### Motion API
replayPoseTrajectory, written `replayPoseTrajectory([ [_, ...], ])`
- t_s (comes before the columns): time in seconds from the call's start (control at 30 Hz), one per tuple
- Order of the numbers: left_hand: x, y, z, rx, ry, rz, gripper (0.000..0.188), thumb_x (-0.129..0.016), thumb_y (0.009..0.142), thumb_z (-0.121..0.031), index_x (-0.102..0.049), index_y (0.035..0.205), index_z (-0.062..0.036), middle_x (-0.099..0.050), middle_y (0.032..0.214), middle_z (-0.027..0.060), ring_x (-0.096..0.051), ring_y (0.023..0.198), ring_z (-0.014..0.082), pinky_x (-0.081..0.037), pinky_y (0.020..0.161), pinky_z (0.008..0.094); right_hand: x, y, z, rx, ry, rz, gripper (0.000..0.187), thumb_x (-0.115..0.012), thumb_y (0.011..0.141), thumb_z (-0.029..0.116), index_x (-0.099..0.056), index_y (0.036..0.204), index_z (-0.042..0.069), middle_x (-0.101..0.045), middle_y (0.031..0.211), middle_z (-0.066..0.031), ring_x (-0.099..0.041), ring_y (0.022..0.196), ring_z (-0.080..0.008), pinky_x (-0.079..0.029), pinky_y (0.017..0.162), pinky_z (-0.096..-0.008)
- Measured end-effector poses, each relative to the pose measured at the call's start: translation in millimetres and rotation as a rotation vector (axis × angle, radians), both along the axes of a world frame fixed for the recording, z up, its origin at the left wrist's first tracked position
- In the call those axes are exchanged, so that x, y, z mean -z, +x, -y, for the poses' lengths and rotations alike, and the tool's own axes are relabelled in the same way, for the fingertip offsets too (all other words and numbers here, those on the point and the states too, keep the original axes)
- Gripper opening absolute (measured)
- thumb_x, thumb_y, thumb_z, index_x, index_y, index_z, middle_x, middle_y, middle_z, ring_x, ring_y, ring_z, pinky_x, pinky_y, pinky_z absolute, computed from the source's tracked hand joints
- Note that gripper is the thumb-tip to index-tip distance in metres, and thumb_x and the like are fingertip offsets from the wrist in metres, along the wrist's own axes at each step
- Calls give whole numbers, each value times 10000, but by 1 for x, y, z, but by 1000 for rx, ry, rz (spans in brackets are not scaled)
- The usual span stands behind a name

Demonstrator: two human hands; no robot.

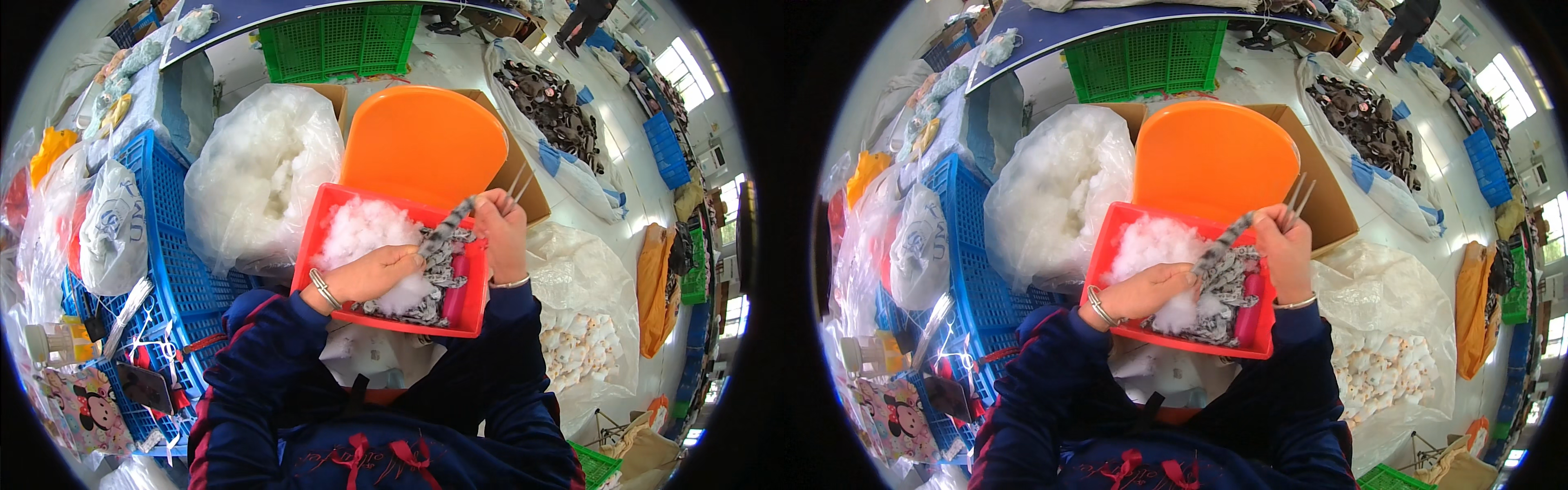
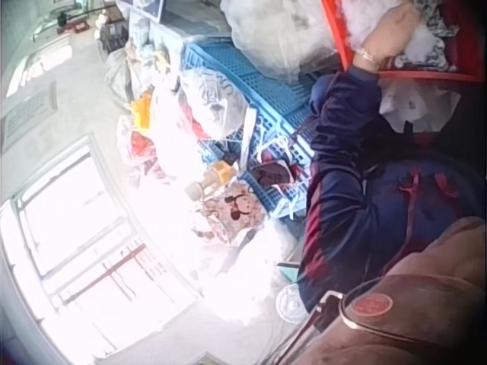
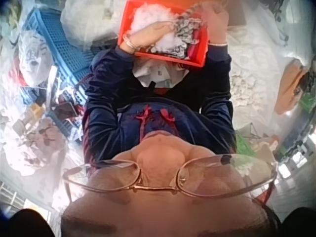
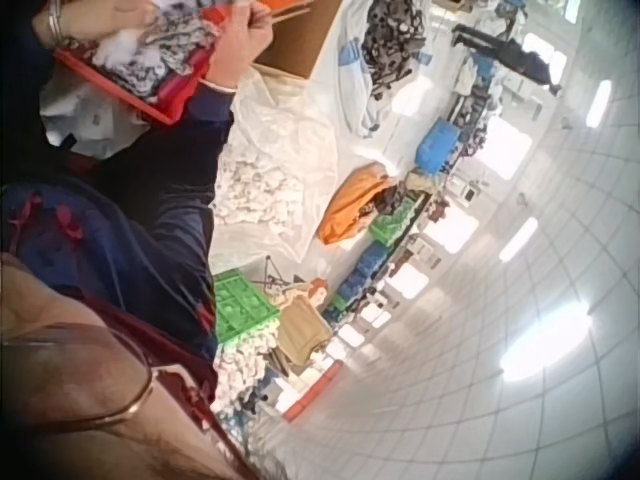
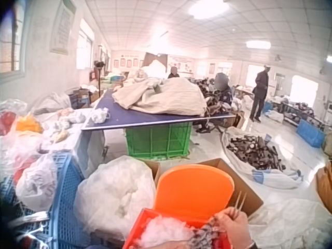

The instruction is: The person uses a metal tool to push white cotton-like filling into a small patterned fabric piece held in a red tray. The person repeatedly inserts the tool and adjusts the fabric to pack the filling inside.

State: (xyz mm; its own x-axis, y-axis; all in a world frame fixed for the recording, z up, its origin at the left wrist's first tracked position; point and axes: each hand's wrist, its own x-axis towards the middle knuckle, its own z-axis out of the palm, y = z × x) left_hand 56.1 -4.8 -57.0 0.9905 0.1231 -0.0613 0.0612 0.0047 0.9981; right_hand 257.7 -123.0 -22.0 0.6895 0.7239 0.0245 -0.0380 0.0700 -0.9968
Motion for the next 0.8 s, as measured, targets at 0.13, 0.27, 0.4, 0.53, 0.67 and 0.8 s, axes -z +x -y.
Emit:
replayPoseTrajectory([
  [0.13, -9, -2, -12, 82, 175, -180, 334, -452, 1004, -311, -575, 921, -12, -557, 807, 64, -522, 788, 155, -450, 784, 306, 1, 11, 4, -95, 31, -49, 122, -626, 927, 103, -631, 836, 23, -508, 661, 58, -408, 546, -16, -323, 496, -194],
  [0.27, 8, 8, -8, -199, 508, 269, 271, -560, 954, -257, -591, 880, 2, -541, 730, 50, -501, 698, 143, -446, 678, 313, 1, -2, -3, -220, -96, 54, 84, -652, 914, 85, -650, 896, 3, -598, 752, 39, -495, 634, -19, -387, 563, -188],
  [0.4, -5, 11, -13, -76, 143, -127, 181, -659, 904, -174, -654, 925, 6, -593, 752, 13, -529, 717, 76, -448, 652, 255, -3, -18, -7, -295, -81, 9, 67, -647, 912, 63, -652, 910, -4, -625, 801, 26, -549, 722, -35, -446, 658, -206],
  [0.53, -1, 12, -11, -107, 69, -112, 198, -662, 897, -183, -665, 933, 12, -580, 702, 0, -518, 677, 59, -431, 613, 241, 3, -29, -11, -307, -93, -25, 88, -642, 916, 65, -658, 949, -15, -631, 813, 15, -560, 732, -50, -456, 673, -216],
  [0.67, -25, 14, -6, -62, 106, -257, 202, -661, 899, -184, -664, 952, 11, -611, 722, 11, -535, 631, 64, -444, 585, 233, 7, -35, -12, -357, -91, -23, 134, -639, 923, 76, -653, 1005, -29, -644, 859, 0, -577, 780, -63, -467, 706, -226],
  [0.8, -15, 14, -17, -282, -138, -197, 199, -675, 895, -175, -668, 995, -3, -641, 742, 27, -585, 611, 78, -489, 580, 234, 0, -43, -15, -360, -90, -114, 203, -633, 930, 83, -634, 1099, -30, -662, 932, -16, -591, 861, -72, -474, 762, -234],
])
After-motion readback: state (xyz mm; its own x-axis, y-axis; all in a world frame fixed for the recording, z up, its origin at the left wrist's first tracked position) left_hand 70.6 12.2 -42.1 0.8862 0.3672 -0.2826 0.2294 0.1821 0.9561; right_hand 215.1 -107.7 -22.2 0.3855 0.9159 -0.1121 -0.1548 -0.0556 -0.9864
